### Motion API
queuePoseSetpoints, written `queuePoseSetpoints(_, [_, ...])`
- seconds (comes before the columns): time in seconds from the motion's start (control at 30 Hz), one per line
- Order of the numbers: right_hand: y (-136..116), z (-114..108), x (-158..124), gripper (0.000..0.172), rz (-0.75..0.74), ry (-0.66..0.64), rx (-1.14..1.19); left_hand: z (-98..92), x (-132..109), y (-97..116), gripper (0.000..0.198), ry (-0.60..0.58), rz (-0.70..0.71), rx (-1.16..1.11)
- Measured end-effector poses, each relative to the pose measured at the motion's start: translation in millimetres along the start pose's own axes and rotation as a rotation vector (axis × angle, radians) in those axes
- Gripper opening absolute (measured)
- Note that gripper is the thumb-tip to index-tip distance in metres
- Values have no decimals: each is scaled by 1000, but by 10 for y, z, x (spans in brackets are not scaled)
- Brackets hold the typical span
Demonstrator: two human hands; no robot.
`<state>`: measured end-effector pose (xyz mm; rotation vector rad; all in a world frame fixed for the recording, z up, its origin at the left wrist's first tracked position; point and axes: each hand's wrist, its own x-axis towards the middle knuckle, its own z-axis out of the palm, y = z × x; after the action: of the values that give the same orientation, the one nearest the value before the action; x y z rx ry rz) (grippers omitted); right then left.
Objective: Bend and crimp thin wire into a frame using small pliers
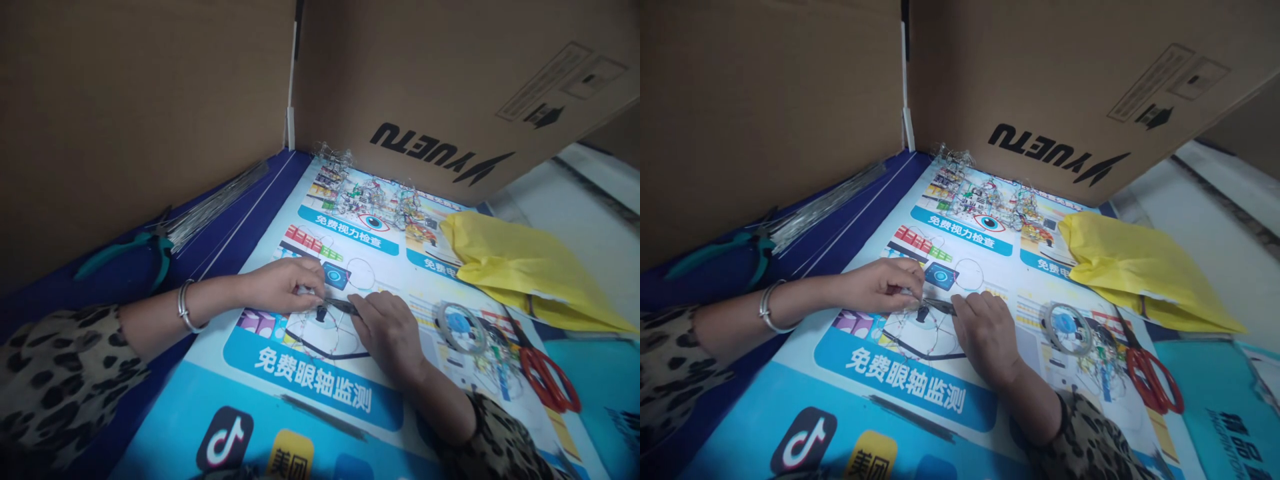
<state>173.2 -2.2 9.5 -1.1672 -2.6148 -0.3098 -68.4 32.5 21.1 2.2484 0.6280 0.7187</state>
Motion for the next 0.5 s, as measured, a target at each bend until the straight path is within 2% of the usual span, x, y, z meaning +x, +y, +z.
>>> queuePoseSetpoints(0.5, [-45, -44, 15, 16, 18, -3, -49, 42, 8, 49, 9, 17, -5, 132])
